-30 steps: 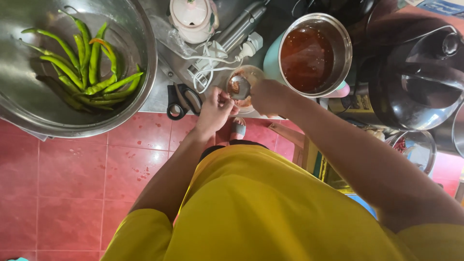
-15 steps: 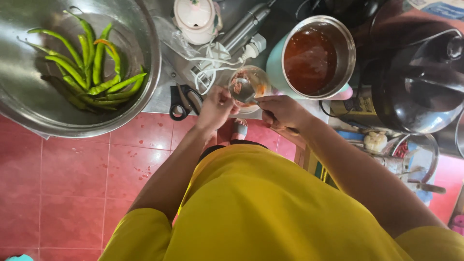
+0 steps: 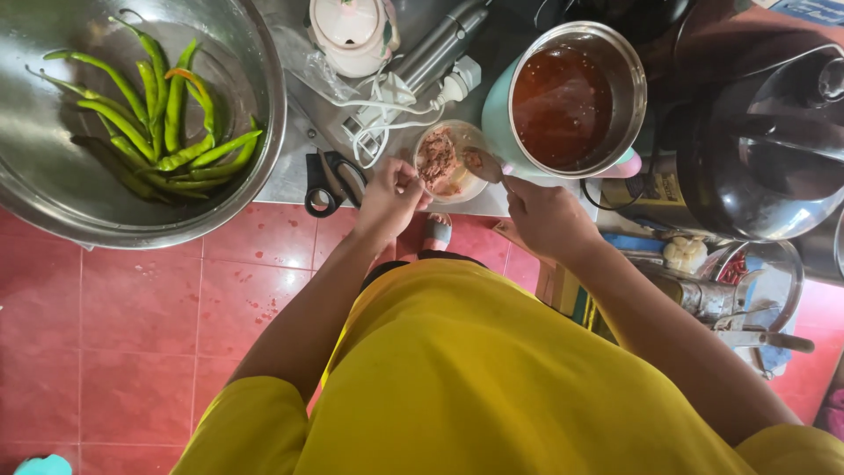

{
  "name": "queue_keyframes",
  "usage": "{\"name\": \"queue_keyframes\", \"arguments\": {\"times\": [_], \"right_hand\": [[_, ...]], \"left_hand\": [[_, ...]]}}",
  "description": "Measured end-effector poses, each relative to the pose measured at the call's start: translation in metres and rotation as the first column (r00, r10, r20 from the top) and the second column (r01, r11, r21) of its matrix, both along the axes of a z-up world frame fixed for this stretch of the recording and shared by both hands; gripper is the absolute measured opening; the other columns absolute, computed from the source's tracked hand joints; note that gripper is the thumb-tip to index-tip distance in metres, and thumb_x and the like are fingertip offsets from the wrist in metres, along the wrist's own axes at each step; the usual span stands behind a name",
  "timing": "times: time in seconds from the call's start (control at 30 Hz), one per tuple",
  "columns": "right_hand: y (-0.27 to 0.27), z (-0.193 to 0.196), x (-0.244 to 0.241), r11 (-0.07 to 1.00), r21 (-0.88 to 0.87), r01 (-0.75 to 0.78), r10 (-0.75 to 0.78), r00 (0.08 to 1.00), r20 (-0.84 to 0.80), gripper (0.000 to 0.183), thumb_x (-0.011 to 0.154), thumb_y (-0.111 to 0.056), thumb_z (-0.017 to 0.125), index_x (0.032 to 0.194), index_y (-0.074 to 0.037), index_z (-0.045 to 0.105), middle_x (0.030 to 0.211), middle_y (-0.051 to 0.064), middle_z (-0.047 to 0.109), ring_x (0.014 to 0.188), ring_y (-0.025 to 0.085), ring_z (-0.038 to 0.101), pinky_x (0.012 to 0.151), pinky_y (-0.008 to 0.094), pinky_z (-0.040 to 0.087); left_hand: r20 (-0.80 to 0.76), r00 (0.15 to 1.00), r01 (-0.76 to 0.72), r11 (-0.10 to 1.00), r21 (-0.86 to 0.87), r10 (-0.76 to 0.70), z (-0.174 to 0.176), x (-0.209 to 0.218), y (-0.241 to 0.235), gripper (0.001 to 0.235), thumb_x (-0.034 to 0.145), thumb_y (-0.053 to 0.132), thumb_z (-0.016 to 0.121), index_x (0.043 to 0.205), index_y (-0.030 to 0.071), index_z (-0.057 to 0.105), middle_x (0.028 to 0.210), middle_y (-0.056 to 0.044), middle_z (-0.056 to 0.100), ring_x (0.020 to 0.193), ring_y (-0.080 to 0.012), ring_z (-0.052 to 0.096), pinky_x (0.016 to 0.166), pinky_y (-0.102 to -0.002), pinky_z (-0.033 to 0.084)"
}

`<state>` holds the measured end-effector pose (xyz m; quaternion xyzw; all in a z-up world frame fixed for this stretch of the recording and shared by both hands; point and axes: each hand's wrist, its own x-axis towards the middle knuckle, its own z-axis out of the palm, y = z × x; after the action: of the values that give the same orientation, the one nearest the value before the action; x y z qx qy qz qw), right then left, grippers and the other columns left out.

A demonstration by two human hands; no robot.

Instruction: Stirring a red sauce in a pot and adding minced meat from a small bowl using a spoon

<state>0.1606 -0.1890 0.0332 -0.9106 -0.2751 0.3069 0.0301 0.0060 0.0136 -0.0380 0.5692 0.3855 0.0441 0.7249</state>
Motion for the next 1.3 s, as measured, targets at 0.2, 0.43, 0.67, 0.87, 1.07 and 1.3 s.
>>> {"name": "queue_keyframes", "arguments": {"times": [0.2, 0.43, 0.67, 0.87, 1.07, 1.3], "right_hand": [[0.008, 0.02, -0.005, 0.998, -0.036, 0.058, -0.059, 0.998, -0.027, 0.042, 0.099, -0.044, 0.045, 0.137, -0.038, 0.062, 0.103, 0.014, 0.076, 0.101, 0.039, 0.071, 0.093, 0.053, 0.058], [0.01, 0.012, -0.001, 0.998, 0.017, 0.062, -0.061, 0.995, -0.074, 0.042, 0.099, -0.043, 0.044, 0.137, -0.039, 0.06, 0.104, 0.015, 0.075, 0.103, 0.041, 0.07, 0.094, 0.055, 0.057], [-0.017, -0.004, -0.011, 0.991, 0.106, 0.081, -0.077, 0.996, -0.039, 0.038, 0.098, -0.04, 0.049, 0.133, -0.035, 0.065, 0.092, 0.016, 0.076, 0.092, 0.04, 0.072, 0.083, 0.053, 0.06], [-0.022, -0.01, -0.014, 0.978, 0.174, 0.112, -0.107, 0.993, -0.042, 0.037, 0.097, -0.043, 0.051, 0.131, -0.04, 0.066, 0.084, 0.011, 0.075, 0.086, 0.036, 0.073, 0.079, 0.05, 0.061], [-0.026, 0.025, -0.011, 0.974, 0.213, -0.072, 0.053, 0.994, 0.096, 0.036, 0.099, -0.037, 0.051, 0.132, -0.035, 0.066, 0.073, 0.013, 0.072, 0.076, 0.037, 0.073, 0.069, 0.052, 0.063], [-0.025, 0.034, -0.006, 0.976, 0.15, -0.156, 0.131, 0.977, 0.166, 0.037, 0.099, -0.038, 0.05, 0.133, -0.037, 0.065, 0.074, 0.011, 0.073, 0.075, 0.038, 0.074, 0.071, 0.053, 0.063]], "left_hand": [[-0.134, 0.977, 0.201, 0.523, 0.828, -0.163, -0.027, -0.008, 0.006, 0.027, 0.096, 0.008, 0.056, 0.123, 0.008, 0.062, 0.096, -0.018, 0.065, 0.08, -0.041, 0.074, 0.066, -0.049, 0.063], [-0.236, 0.953, 0.255, 0.082, 0.964, -0.19, -0.042, 0.014, 0.01, 0.028, 0.095, 0.008, 0.056, 0.121, 0.004, 0.064, 0.096, -0.011, 0.06, 0.075, -0.0336, 0.075, 0.06, -0.041, 0.064], [-0.381, 0.907, 0.409, 0.153, 0.9, -0.182, -0.058, 0.025, 0.009, 0.012, 0.09, 0.005, 0.056, 0.098, 0.007, 0.065, 0.098, -0.008, 0.056, 0.074, -0.0357, 0.072, 0.058, -0.048, 0.064], [-0.408, 0.905, 0.408, -0.027, 0.912, -0.122, -0.07, 0.028, 0.009, 0.006, 0.085, 0.008, 0.062, 0.091, 0.009, 0.064, 0.093, -0.005, 0.055, 0.069, -0.0295, 0.073, 0.053, -0.04, 0.064], [-0.345, 0.929, 0.308, -0.239, 0.921, -0.135, -0.054, 0.012, 0.015, 0.005, 0.086, 0.016, 0.063, 0.088, 0.013, 0.059, 0.084, -0.003, 0.053, 0.069, -0.0245, 0.069, 0.056, -0.033, 0.058], [-0.033, 0.952, 0.168, 0.43, 0.887, -0.304, 0.013, 0.028, -0.036, 0.009, 0.094, 0.021, 0.068, 0.103, 0.019, 0.071, 0.086, -0.006, 0.067, 0.084, -0.0329, 0.073, 0.073, -0.042, 0.059]]}}
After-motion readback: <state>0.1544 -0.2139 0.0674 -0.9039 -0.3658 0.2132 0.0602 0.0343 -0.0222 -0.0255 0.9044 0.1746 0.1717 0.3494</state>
